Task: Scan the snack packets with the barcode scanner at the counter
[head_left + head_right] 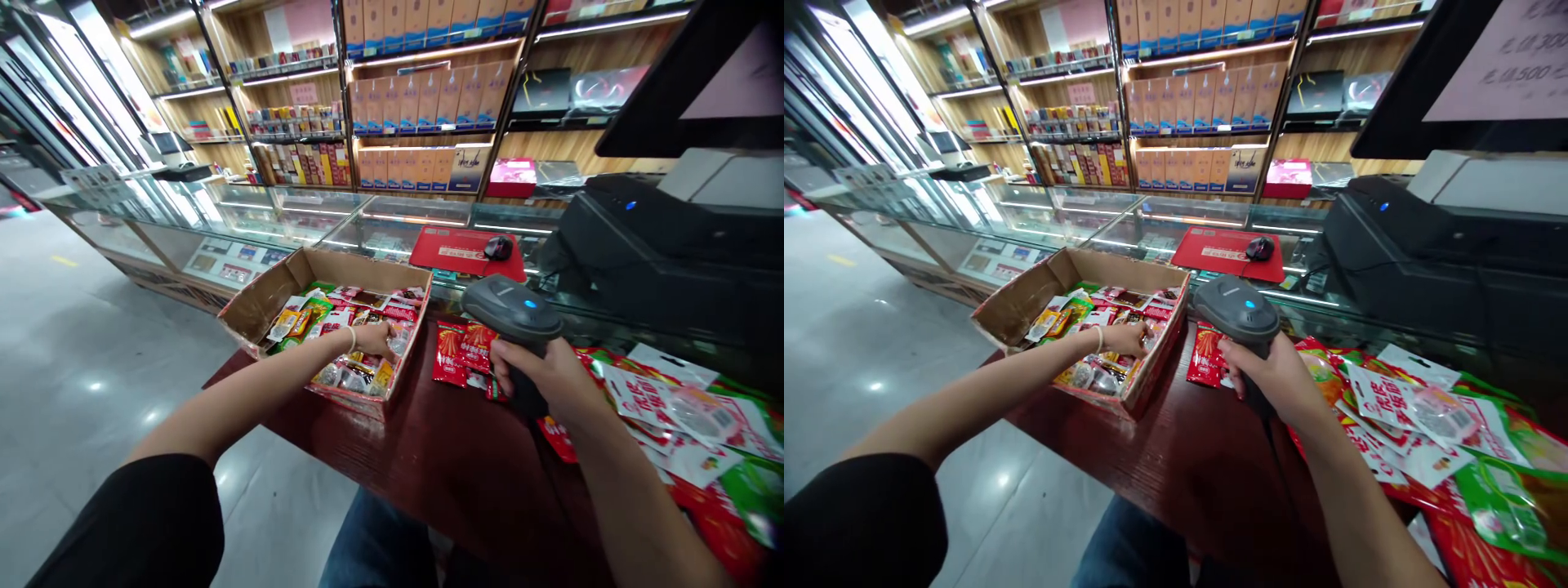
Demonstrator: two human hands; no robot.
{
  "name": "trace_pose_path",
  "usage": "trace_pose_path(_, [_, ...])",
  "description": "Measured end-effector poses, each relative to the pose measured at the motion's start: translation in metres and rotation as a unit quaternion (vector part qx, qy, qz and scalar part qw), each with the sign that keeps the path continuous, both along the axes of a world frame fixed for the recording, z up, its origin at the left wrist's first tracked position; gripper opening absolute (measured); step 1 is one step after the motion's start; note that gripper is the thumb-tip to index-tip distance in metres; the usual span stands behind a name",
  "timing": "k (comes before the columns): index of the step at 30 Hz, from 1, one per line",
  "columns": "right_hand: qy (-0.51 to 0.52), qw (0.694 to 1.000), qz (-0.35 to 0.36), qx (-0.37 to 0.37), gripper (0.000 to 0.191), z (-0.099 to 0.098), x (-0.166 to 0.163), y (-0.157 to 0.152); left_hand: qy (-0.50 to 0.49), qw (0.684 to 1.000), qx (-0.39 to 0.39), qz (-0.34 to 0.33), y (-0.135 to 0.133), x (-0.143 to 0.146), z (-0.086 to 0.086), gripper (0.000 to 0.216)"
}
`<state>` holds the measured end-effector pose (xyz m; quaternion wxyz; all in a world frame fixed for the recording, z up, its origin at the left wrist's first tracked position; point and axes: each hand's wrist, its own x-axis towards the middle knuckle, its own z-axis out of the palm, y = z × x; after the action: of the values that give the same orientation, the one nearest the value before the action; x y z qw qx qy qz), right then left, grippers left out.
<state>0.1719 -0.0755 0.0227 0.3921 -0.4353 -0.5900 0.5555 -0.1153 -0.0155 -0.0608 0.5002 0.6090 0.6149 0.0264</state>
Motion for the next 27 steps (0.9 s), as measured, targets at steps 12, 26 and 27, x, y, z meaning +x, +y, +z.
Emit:
trace_pose_path(12, [0.055,0.998,-0.017,0.035,0.039,0.013,0.026,-0.005,-0.254,0.935,0.178,0.174,0.019,-0.009,0.074,0.037])
trace_pose_path(26, [0.118,0.98,-0.144,0.069,0.037,0.009,0.087,-0.015,-0.54,0.777,0.175,0.273,-0.037,0.147,0.103,0.022])
trace_pose_path(27, [0.123,0.979,-0.153,0.06,0.038,0.003,0.094,-0.015,-0.552,0.77,0.175,0.268,-0.038,0.161,0.092,0.024])
